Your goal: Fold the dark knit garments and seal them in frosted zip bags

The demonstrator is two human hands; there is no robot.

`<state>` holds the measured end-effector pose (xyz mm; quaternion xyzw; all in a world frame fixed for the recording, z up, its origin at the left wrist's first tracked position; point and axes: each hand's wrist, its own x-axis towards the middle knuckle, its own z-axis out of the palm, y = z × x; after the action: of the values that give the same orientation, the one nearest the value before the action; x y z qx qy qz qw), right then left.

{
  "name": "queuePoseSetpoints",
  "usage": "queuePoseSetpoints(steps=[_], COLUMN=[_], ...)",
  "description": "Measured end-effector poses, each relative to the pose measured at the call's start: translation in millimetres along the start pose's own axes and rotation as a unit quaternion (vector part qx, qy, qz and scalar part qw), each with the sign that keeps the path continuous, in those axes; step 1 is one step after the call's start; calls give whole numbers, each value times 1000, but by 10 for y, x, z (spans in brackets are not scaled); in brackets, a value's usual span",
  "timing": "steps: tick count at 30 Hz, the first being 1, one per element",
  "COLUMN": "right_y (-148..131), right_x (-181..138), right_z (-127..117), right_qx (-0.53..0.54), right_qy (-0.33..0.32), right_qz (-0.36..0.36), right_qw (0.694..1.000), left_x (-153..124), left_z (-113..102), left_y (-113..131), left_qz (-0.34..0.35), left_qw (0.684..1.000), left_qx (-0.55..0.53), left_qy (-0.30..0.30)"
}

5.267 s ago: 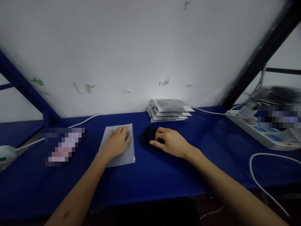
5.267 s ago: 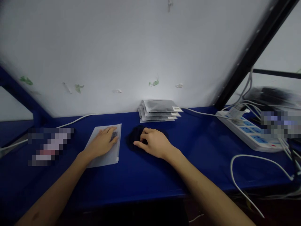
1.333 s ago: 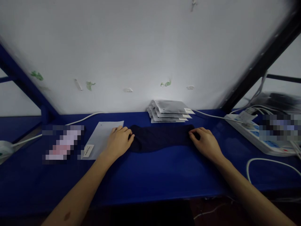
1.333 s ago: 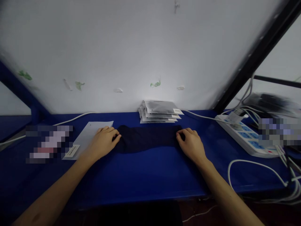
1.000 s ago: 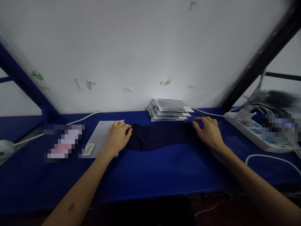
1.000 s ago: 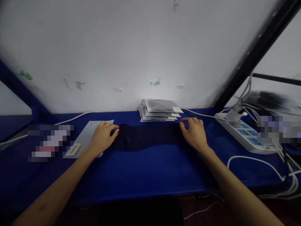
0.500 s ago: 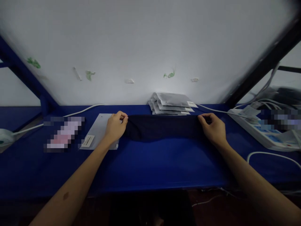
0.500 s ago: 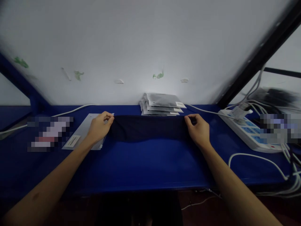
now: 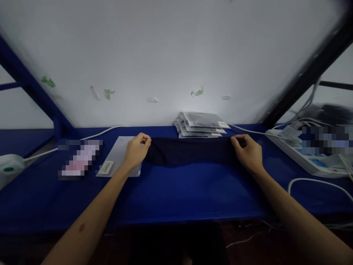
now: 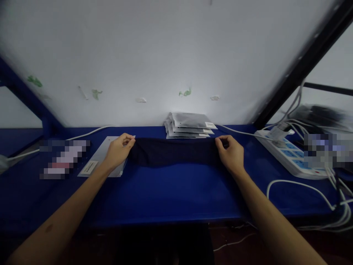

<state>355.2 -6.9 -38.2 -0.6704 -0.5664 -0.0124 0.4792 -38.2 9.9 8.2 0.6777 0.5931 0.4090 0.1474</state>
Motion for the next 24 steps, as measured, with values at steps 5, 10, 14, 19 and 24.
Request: queuePoseSetpoints(steps=[5,10,14,19,24], right_y=[-73,-201,-175,31,67], right_x=[-32,-173,-437,-876,-1202], right_z=[7,-282,-687,-967,-998], right_qx=[8,-4,-25,-99,-152], right_qy=[5,23,-10,-95,-128], right_qz=[-36,-73,-158,-273,-270], right_qw=[999,997,987,952,942], left_x=[31,-188,-671,-1226,-1506], left_z=[-37,-265,-478,-505,-433], left_y=[-2,91,151,94,115], left_qz=[25,148,177,154,179], left_qw=[999,980,968,970,963], left_qx=[29,124,160,167,192], left_qy=[-8,-45,-82,-92,-57])
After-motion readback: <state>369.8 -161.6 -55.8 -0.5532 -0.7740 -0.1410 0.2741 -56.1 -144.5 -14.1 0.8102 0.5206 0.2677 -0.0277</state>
